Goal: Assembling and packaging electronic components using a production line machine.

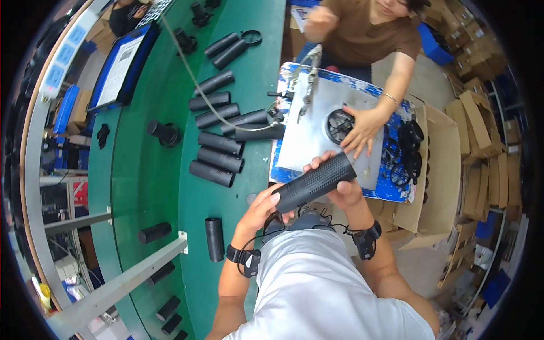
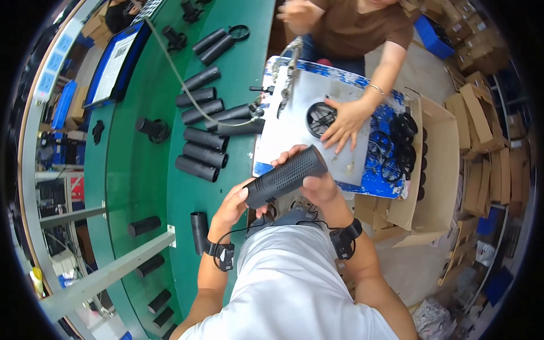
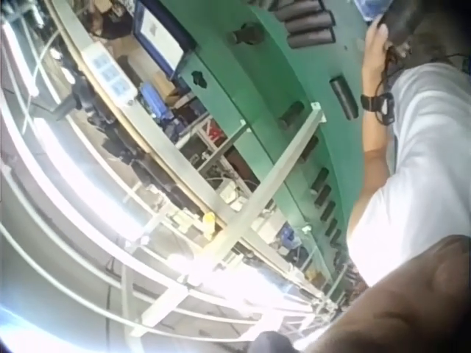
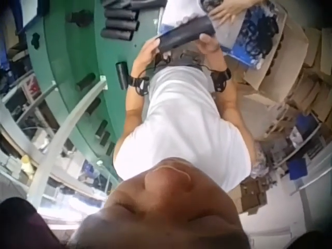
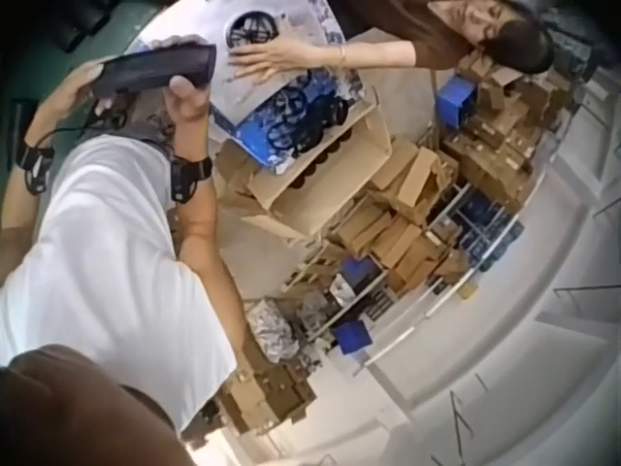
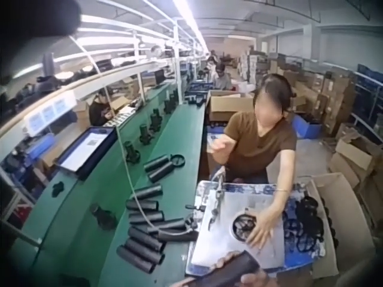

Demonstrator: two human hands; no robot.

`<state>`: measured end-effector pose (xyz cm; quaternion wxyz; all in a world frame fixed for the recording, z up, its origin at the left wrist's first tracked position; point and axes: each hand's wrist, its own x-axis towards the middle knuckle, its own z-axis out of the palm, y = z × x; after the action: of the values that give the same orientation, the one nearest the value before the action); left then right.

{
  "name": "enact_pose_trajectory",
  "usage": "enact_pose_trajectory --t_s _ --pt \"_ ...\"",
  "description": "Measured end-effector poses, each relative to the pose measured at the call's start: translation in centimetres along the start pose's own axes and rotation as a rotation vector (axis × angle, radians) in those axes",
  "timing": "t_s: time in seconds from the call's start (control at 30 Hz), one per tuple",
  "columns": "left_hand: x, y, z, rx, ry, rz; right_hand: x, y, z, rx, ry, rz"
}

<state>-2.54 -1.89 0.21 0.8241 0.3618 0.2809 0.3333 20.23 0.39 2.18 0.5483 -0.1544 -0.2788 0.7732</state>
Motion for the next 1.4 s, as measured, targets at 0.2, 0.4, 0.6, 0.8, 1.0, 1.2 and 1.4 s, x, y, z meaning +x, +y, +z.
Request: enact_pose_trajectory --t_s 0.2,0.4,0.6,0.8,1.0,1.2,1.4 --pt "3.0 -3.6 0.9 -0.249 -0.223 -0.235 -4.5 -1.5 -1.2 -0.031 0.121 -0.091" --pt "4.4 -5.0 2.0 -0.237 -0.280 -0.290 -6.4 -2.8 -1.1 -0.060 0.256 -0.110" --pt "4.8 -5.1 1.8 -0.267 -0.327 -0.318 -6.5 -2.8 -0.5 -0.090 0.278 -0.109" --pt "6.5 -2.5 3.6 0.738 -0.225 0.249 -5.8 -2.7 -1.0 -0.293 0.466 -0.053" --pt "12.4 0.3 5.7 0.872 -0.008 0.078 -0.7 -5.1 -1.6 -0.330 0.446 -0.171" --pt "18.5 3.4 5.7 1.922 -0.116 0.250 6.7 -10.3 -9.9 -2.043 0.659 0.365" --pt "21.8 3.2 5.3 1.975 -0.445 0.006 11.3 -10.2 -10.1 -2.388 0.380 0.825"
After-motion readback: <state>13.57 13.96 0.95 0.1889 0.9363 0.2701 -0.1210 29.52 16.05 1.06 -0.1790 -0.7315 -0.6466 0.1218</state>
